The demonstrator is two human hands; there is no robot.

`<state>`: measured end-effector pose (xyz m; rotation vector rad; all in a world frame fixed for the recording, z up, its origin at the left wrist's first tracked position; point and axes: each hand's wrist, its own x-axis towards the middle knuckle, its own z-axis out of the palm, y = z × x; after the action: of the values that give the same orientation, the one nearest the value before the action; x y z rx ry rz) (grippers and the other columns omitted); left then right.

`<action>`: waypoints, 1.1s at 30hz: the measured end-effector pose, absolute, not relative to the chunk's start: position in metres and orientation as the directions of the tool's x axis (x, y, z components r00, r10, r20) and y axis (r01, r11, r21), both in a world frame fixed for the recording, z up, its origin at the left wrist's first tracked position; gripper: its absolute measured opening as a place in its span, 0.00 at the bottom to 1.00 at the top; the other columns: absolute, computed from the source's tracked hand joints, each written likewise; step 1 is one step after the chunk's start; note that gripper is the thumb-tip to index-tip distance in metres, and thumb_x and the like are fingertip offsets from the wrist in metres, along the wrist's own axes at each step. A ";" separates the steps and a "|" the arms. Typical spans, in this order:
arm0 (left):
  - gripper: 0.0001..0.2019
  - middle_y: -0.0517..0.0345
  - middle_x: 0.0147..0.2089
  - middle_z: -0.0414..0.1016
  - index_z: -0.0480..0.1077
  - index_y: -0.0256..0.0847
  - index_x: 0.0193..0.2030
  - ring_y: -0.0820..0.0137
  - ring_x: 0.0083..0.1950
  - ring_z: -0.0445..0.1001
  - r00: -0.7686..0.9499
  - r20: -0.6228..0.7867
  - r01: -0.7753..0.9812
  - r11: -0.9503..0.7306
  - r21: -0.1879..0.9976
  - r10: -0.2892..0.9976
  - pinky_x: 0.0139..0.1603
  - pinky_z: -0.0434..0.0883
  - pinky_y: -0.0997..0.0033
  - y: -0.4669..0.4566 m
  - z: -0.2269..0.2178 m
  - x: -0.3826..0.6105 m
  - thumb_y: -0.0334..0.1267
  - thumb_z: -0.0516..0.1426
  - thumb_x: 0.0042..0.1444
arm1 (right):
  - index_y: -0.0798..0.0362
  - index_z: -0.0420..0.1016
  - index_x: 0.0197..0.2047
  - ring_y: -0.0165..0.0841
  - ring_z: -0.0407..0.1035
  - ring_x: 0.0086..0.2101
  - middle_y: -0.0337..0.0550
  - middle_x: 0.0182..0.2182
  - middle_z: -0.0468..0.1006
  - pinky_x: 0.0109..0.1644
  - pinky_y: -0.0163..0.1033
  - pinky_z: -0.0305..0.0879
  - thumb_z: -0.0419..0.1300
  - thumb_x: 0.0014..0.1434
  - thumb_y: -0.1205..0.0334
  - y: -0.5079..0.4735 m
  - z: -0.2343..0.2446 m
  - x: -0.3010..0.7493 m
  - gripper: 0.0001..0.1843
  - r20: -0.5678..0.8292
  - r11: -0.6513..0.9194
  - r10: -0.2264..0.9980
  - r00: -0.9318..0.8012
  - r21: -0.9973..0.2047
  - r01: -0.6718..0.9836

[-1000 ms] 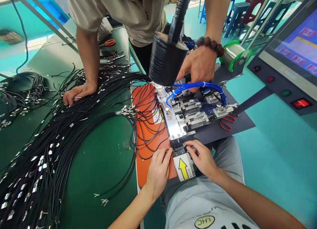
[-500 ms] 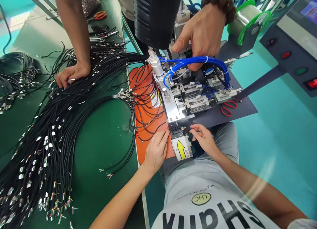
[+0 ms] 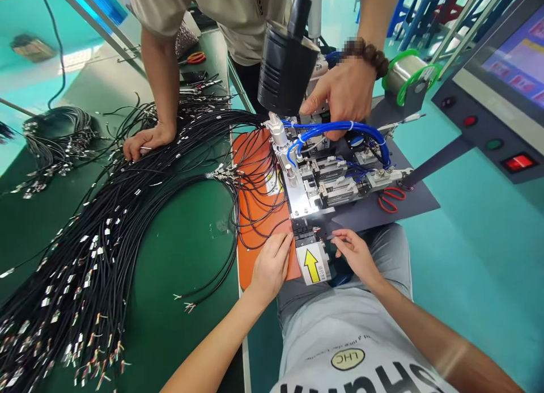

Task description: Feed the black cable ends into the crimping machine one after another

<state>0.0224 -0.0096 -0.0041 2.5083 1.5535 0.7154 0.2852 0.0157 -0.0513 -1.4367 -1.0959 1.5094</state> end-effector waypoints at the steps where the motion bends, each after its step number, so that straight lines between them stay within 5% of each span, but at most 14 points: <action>1: 0.26 0.41 0.59 0.70 0.59 0.39 0.69 0.57 0.62 0.68 0.362 0.332 0.823 -0.465 0.325 0.871 0.61 0.73 0.53 -0.009 -0.005 0.022 0.27 0.52 0.64 | 0.52 0.74 0.48 0.29 0.71 0.25 0.44 0.40 0.77 0.37 0.40 0.69 0.63 0.59 0.44 0.016 -0.051 0.285 0.22 -0.338 -0.337 0.939 -0.069 -0.941 0.030; 9: 0.20 0.40 0.62 0.70 0.63 0.36 0.65 0.55 0.64 0.68 0.230 0.294 0.878 -0.328 0.348 0.928 0.63 0.71 0.47 0.026 0.007 0.031 0.34 0.50 0.67 | 0.51 0.73 0.48 0.29 0.71 0.26 0.42 0.39 0.76 0.39 0.40 0.69 0.63 0.60 0.44 0.020 -0.048 0.286 0.22 -0.334 -0.333 0.941 -0.060 -0.943 0.023; 14: 0.19 0.43 0.62 0.70 0.65 0.39 0.63 0.58 0.63 0.69 0.300 0.271 0.852 -0.384 0.356 0.915 0.62 0.72 0.53 0.023 0.027 0.019 0.33 0.50 0.67 | 0.50 0.73 0.49 0.29 0.70 0.27 0.41 0.38 0.76 0.40 0.41 0.68 0.63 0.60 0.45 0.020 -0.043 0.295 0.20 -0.335 -0.335 0.941 -0.042 -0.942 0.015; 18: 0.13 0.48 0.52 0.76 0.72 0.41 0.55 0.61 0.55 0.73 0.236 0.262 0.897 -0.313 0.313 0.936 0.58 0.72 0.56 0.012 0.053 -0.029 0.35 0.52 0.67 | 0.50 0.73 0.50 0.31 0.71 0.28 0.44 0.40 0.79 0.43 0.43 0.69 0.63 0.60 0.43 0.019 -0.042 0.305 0.22 -0.347 -0.346 0.938 -0.021 -0.937 0.043; 27: 0.09 0.56 0.39 0.76 0.74 0.42 0.42 0.69 0.38 0.72 -0.042 -0.047 0.917 0.057 0.396 0.998 0.40 0.69 0.69 -0.016 0.069 -0.100 0.42 0.55 0.65 | 0.49 0.75 0.50 0.31 0.71 0.29 0.46 0.42 0.80 0.45 0.45 0.69 0.64 0.60 0.45 0.022 -0.035 0.308 0.21 -0.354 -0.354 0.935 0.017 -0.932 0.080; 33: 0.03 0.58 0.32 0.70 0.69 0.41 0.34 0.69 0.34 0.70 -0.102 -0.087 0.947 0.124 0.297 0.991 0.35 0.65 0.70 -0.022 0.049 -0.092 0.34 0.55 0.60 | 0.48 0.75 0.50 0.31 0.70 0.30 0.46 0.43 0.79 0.43 0.44 0.68 0.65 0.59 0.46 0.023 -0.026 0.301 0.20 -0.383 -0.382 0.924 0.000 -0.922 0.066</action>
<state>-0.0916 -0.0217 0.0490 1.9048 2.1401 0.2417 0.3013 0.0227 -0.0259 -1.5387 -1.0552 1.4728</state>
